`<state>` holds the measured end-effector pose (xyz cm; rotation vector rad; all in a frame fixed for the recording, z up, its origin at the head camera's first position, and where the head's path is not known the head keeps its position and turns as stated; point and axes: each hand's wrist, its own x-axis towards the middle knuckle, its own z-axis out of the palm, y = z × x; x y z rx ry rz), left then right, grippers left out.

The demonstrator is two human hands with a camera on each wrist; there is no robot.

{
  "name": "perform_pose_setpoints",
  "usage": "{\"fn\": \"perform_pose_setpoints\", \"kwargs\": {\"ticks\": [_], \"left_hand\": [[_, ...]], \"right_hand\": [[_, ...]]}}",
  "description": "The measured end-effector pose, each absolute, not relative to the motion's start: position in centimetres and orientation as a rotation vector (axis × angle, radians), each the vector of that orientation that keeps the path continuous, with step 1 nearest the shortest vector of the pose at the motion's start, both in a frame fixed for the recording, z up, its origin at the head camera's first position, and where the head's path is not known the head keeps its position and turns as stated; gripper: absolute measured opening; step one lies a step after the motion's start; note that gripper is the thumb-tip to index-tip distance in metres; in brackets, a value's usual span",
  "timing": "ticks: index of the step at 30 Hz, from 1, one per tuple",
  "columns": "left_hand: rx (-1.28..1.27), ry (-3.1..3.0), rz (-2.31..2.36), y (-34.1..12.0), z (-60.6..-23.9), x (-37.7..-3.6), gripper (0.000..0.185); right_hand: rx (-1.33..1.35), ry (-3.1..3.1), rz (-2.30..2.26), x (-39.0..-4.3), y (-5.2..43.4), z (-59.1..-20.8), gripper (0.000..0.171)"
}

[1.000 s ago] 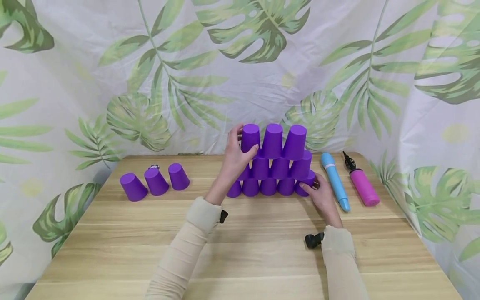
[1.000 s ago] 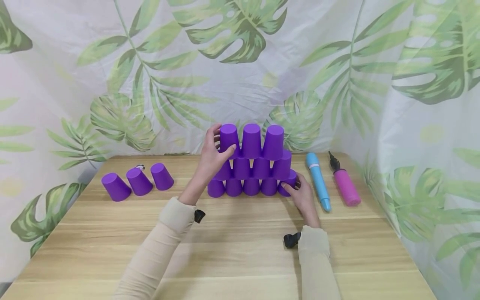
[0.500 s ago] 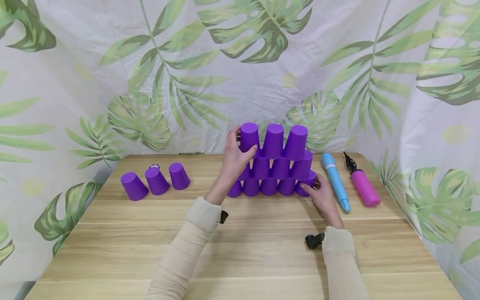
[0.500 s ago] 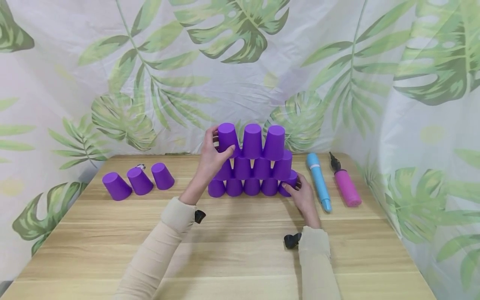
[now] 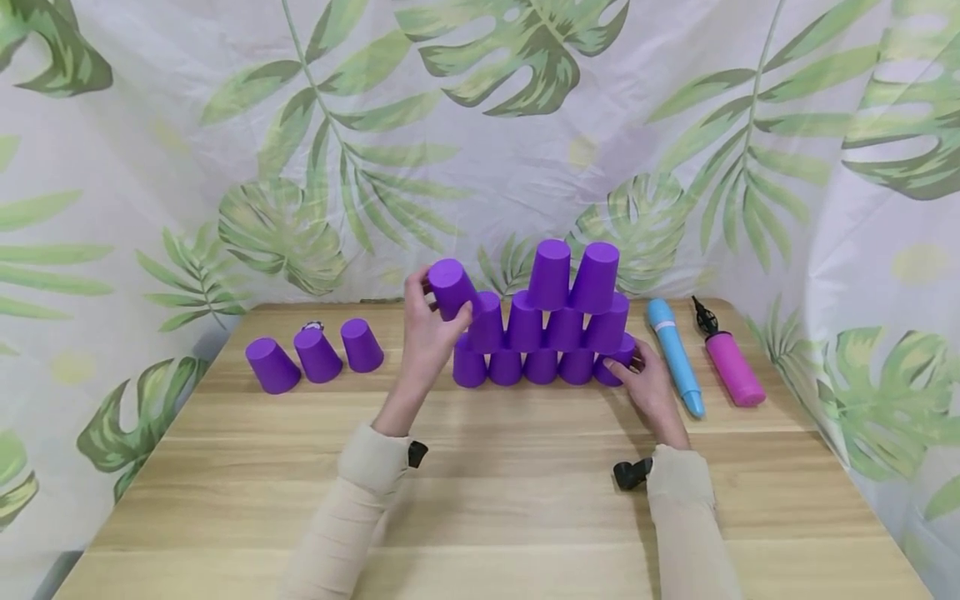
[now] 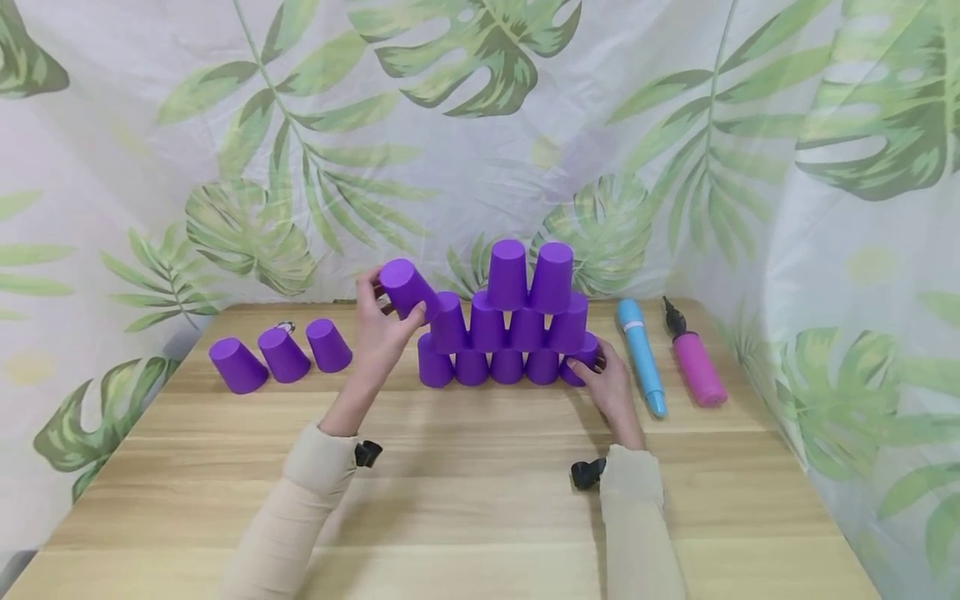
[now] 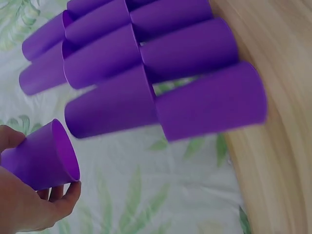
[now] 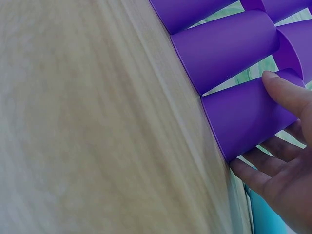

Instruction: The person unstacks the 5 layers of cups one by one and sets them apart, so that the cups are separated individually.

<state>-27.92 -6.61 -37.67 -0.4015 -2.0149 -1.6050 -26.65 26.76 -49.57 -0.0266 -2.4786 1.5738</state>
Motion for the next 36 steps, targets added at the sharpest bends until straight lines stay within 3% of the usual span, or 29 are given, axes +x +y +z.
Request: {"fn": "perform_pose_setpoints", "kwargs": {"ticks": [15,24,36], "left_hand": [[0.046,-2.052,-1.520,-15.8,-38.8,-26.2,0.069],[0.383,-2.229,-1.323,-23.3,-41.5,-24.3,0.070],[0.435,-2.595,-1.115,-28.4,-43.8,-23.5,0.079]], "right_hand": [[-0.030,-2.449,1.597,-26.9,26.8,-49.6,0.068],[-0.022,-2.452,1.597,-26.9,27.0,-49.7,0.069],[-0.049,-2.471,1.602,-26.9,27.0,-49.7,0.070]]}}
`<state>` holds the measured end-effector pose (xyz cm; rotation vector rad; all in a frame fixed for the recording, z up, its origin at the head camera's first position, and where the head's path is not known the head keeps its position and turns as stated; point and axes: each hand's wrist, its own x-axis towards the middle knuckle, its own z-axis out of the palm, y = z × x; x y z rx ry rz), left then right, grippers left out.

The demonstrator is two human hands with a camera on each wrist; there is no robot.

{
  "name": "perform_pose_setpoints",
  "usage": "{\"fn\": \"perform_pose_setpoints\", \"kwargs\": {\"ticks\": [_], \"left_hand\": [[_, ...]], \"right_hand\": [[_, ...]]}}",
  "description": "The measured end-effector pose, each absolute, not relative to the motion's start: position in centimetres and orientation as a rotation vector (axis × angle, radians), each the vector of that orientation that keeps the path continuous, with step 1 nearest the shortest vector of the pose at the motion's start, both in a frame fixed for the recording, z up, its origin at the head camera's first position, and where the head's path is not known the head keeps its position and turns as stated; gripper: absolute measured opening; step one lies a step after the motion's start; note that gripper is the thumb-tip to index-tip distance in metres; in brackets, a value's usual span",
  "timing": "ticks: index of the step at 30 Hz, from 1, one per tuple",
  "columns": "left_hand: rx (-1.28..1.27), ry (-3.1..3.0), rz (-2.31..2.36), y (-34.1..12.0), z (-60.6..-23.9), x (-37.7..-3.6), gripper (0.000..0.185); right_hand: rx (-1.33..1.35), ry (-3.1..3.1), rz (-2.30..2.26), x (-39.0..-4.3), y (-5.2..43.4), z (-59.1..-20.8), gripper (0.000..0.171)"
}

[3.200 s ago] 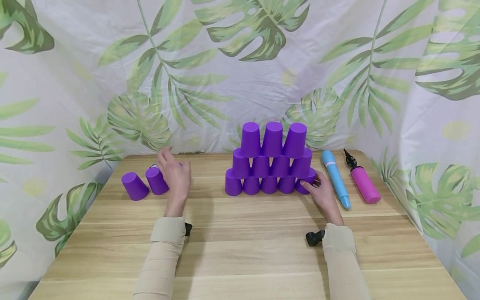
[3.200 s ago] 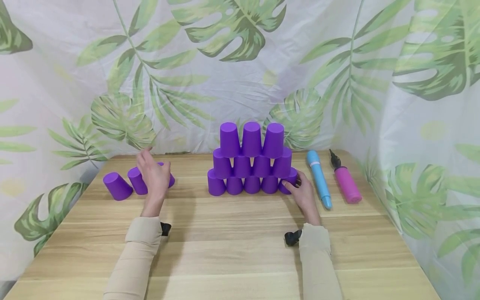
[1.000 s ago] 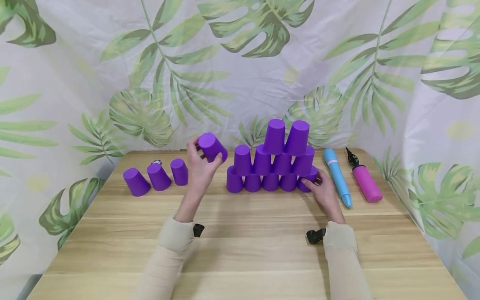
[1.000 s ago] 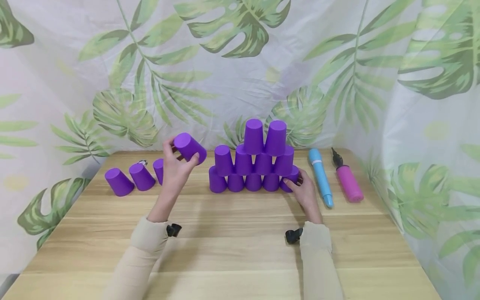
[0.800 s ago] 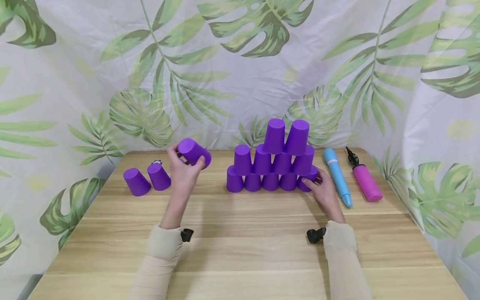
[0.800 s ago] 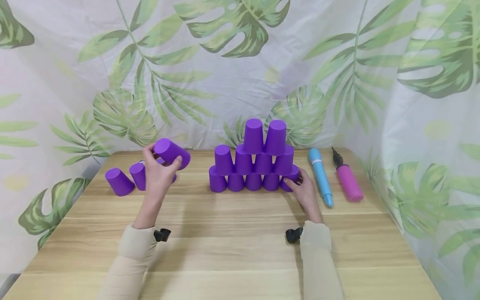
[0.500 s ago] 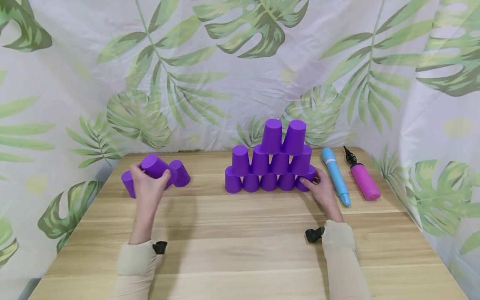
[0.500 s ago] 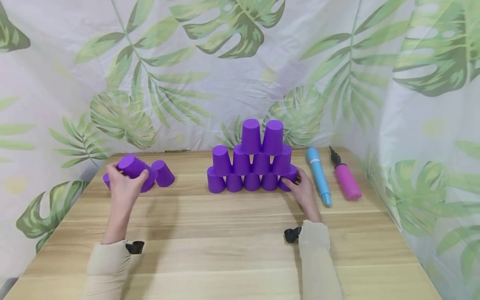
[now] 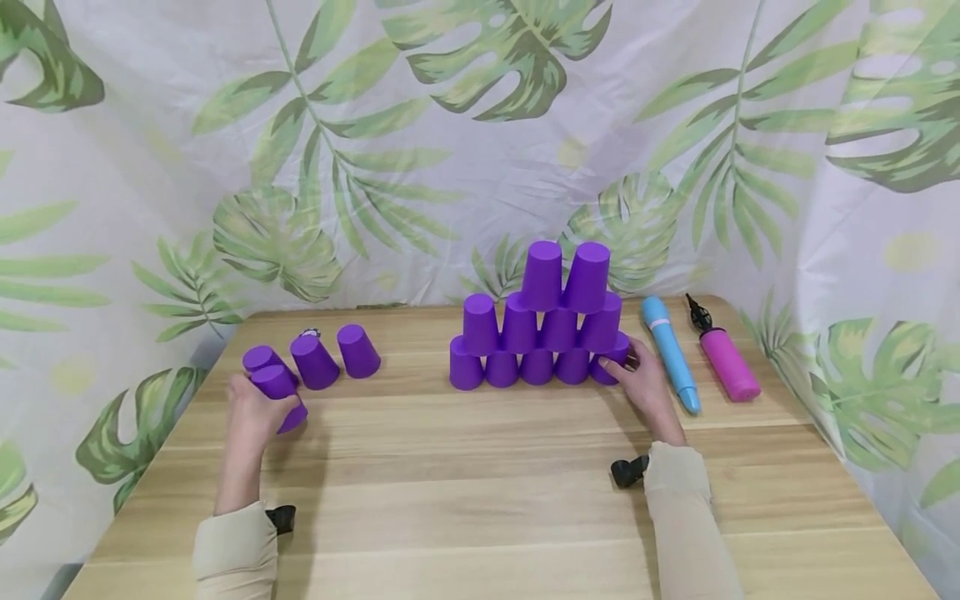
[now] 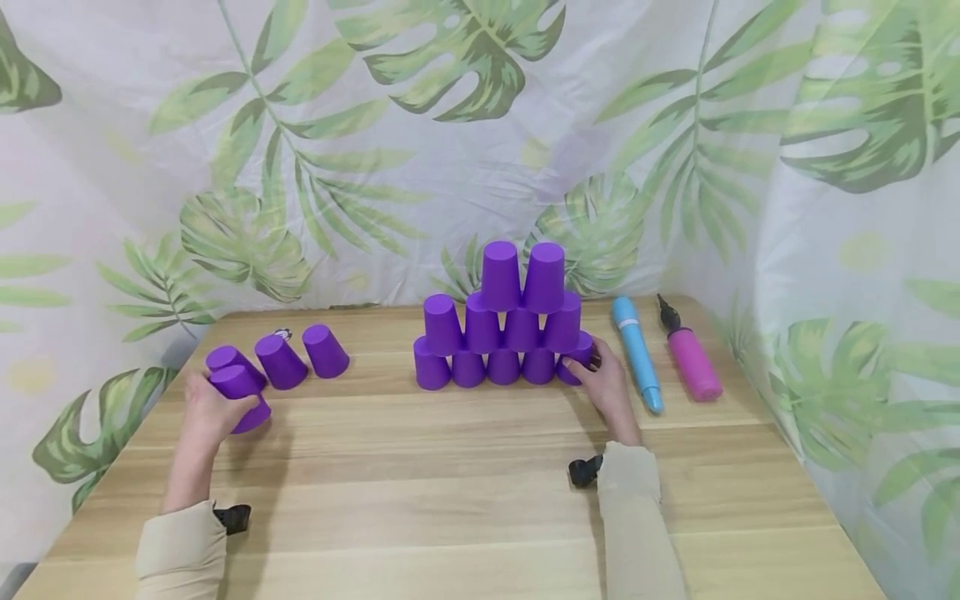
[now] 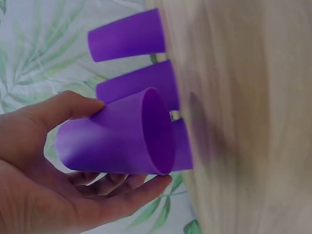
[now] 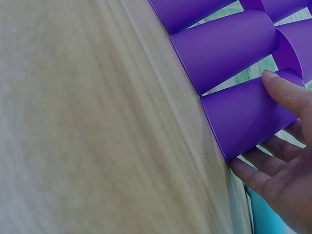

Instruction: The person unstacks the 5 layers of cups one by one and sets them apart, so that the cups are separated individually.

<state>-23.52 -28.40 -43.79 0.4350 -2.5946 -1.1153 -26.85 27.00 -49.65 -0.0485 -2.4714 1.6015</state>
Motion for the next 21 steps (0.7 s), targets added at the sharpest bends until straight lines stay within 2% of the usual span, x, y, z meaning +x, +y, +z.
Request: {"fn": "perform_pose_setpoints", "kwargs": {"ticks": [21], "left_hand": [[0.461,-2.645,-1.116,-29.0,-45.2,-23.8,0.078]], "right_hand": [[-0.055,-2.480,1.613,-26.7,26.8,-49.4,0.069]]}}
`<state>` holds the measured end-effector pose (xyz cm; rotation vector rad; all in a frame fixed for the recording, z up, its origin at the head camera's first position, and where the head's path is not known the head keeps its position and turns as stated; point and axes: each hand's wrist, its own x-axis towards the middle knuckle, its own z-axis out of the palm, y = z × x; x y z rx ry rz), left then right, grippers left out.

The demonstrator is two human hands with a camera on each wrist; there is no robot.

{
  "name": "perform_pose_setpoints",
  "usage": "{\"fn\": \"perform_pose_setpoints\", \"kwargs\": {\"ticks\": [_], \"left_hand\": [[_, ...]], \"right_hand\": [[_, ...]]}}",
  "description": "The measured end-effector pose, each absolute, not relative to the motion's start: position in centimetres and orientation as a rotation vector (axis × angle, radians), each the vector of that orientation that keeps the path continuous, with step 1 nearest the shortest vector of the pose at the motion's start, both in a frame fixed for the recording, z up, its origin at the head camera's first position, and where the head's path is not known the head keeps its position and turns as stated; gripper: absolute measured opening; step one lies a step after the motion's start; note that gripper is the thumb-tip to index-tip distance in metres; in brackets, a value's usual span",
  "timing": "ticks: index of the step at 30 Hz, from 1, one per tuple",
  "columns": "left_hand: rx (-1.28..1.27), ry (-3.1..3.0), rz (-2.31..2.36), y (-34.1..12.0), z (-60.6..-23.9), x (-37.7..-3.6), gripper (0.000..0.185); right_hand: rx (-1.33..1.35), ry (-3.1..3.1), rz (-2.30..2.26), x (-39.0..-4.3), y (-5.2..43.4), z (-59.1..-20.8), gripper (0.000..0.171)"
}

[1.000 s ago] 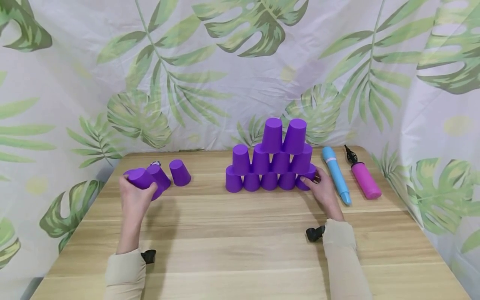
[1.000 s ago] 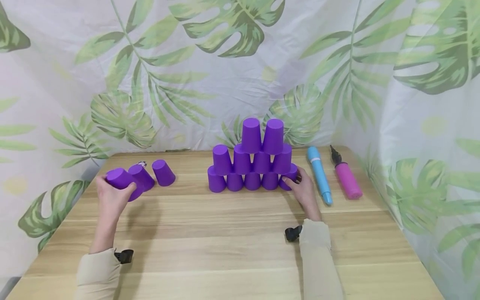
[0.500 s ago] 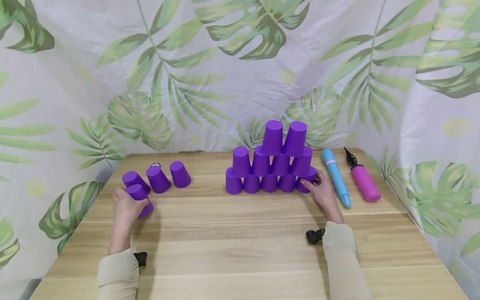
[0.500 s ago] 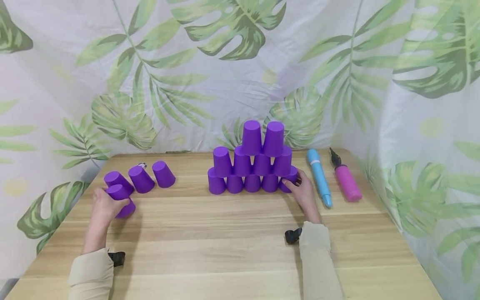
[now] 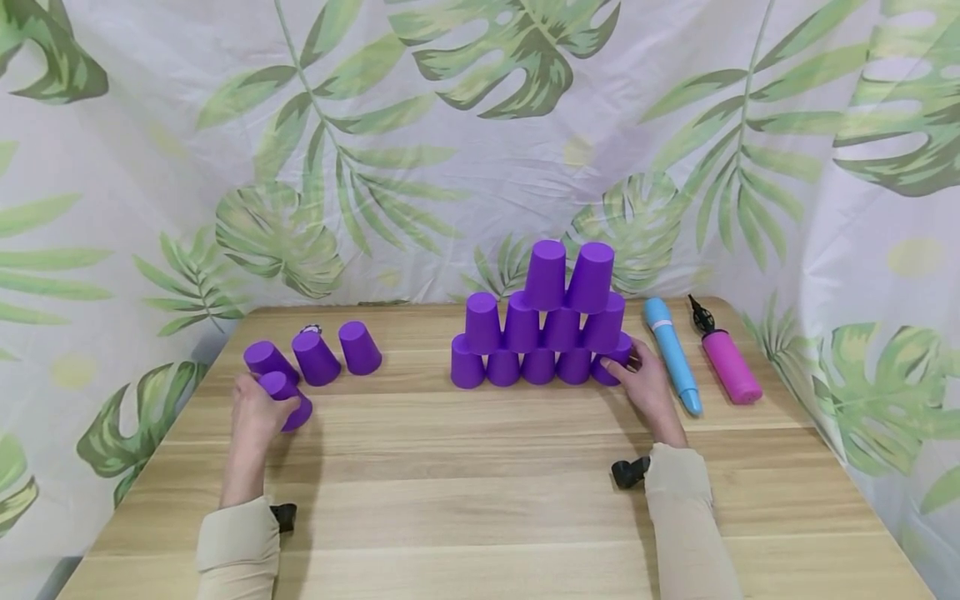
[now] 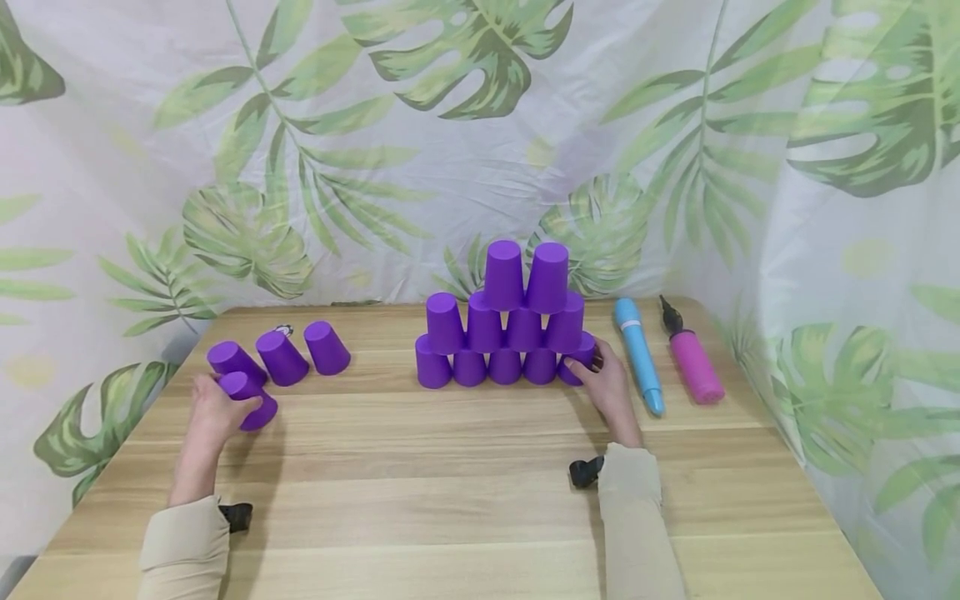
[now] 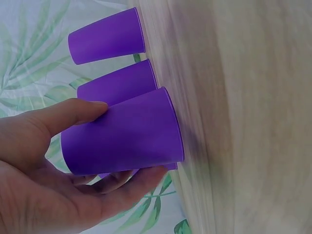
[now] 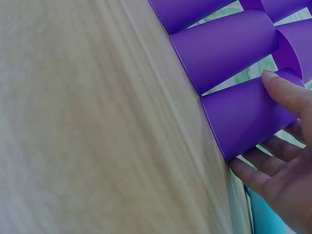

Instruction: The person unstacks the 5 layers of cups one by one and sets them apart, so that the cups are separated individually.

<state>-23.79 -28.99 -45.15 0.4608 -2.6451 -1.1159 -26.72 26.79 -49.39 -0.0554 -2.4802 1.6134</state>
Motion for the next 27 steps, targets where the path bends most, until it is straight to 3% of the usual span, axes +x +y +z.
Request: {"fn": "perform_pose_setpoints", "kwargs": {"ticks": [27], "left_hand": [[0.266,-2.337,-0.872,-27.2,-43.4,-23.6,0.054]], "right_hand": [[-0.038,-2.473,1.602,-26.7,26.8,-49.4,0.066]]}}
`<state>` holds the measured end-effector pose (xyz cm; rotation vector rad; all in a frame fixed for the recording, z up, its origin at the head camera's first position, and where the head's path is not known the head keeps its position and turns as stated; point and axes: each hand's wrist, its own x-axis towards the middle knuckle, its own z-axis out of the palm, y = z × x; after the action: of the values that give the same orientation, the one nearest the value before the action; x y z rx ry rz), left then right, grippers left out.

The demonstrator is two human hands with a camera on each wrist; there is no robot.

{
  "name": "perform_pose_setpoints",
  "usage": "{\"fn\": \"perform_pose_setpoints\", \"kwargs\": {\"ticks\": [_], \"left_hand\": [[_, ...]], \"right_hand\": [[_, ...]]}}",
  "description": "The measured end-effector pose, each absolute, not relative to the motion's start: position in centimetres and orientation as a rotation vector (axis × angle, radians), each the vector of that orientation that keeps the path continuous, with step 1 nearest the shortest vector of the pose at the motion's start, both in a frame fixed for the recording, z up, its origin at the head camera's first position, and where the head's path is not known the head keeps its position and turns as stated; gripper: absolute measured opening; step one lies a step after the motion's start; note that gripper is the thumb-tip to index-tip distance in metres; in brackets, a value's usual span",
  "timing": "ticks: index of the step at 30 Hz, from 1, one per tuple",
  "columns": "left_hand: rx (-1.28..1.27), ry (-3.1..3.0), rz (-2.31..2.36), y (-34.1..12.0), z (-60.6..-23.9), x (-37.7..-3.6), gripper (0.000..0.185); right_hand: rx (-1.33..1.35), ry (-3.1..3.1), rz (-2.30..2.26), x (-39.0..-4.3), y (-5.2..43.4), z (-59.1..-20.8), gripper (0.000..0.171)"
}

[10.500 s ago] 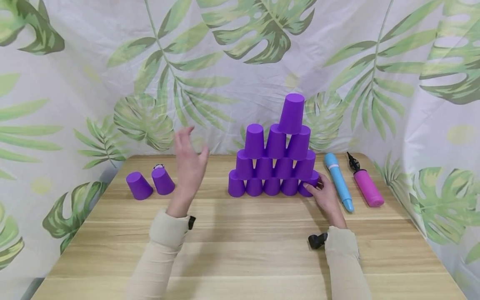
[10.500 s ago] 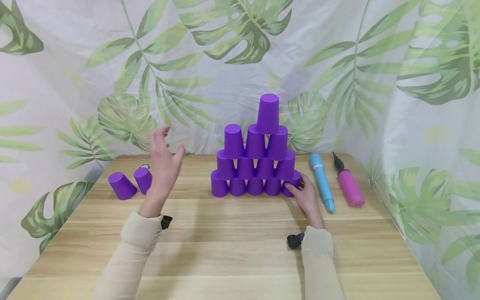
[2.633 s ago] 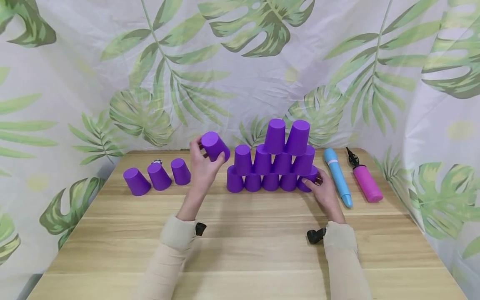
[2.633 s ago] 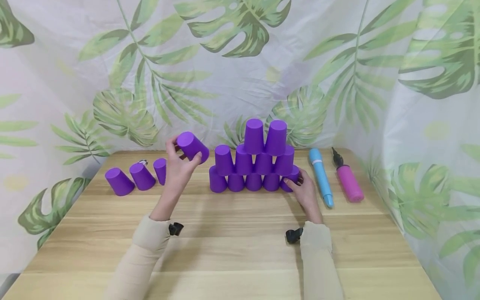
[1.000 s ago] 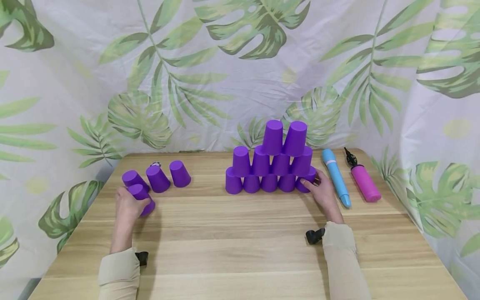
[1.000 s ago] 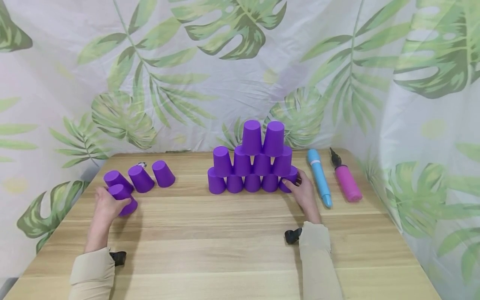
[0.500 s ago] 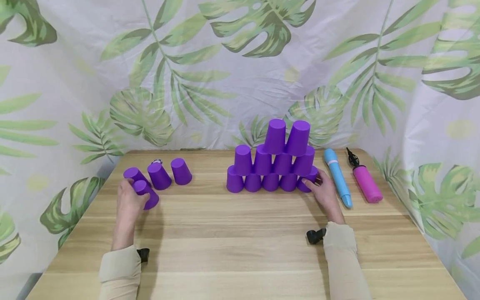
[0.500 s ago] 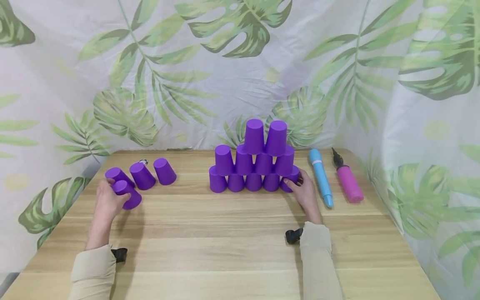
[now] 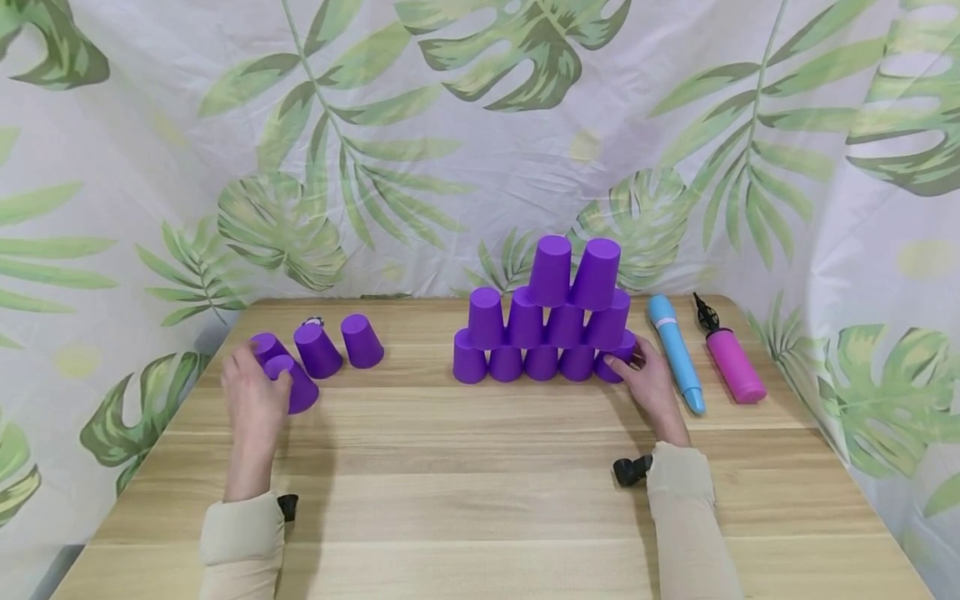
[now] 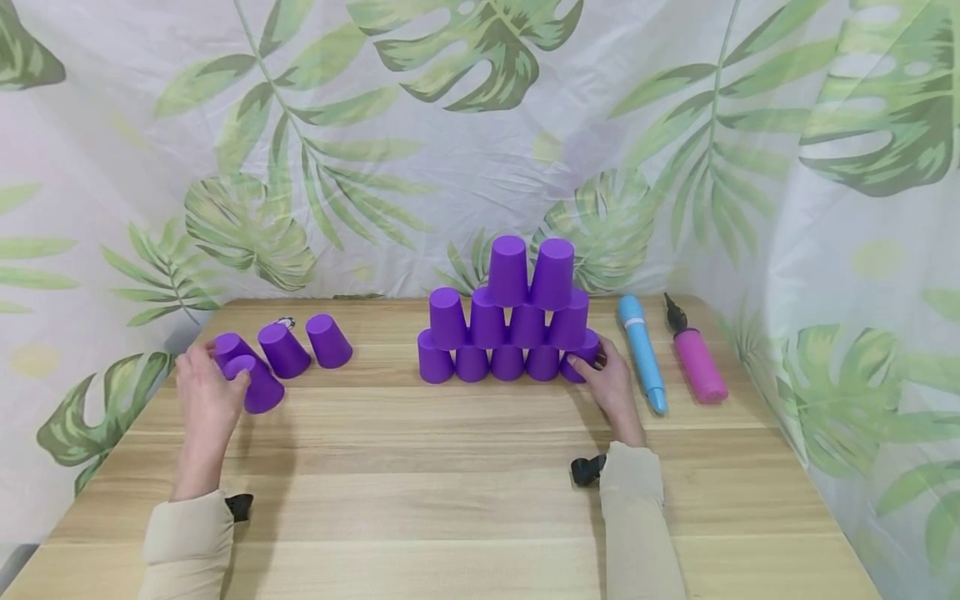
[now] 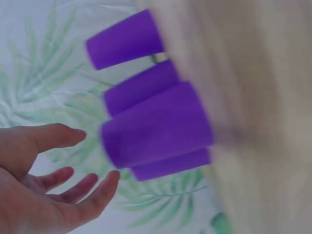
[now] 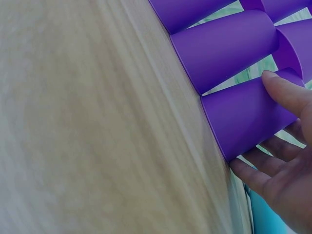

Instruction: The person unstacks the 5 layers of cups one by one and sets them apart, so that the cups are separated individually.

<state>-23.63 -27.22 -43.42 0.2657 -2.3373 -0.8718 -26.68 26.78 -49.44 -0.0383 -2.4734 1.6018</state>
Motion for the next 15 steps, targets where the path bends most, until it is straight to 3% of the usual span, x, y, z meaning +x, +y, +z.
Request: {"fn": "perform_pose_setpoints", "kwargs": {"ticks": [10,15], "left_hand": [[-0.074,-2.176,-0.932,-20.8,-39.3,-23.0,0.038],[-0.205,-2.155,-1.112,-16.5,-38.2,-23.4,0.041]], "right_hand": [[-0.044,-2.457,1.617,-27.0,26.9,-49.1,0.069],[-0.062,-2.452,1.648,-26.8,26.9,-49.5,0.069]]}}
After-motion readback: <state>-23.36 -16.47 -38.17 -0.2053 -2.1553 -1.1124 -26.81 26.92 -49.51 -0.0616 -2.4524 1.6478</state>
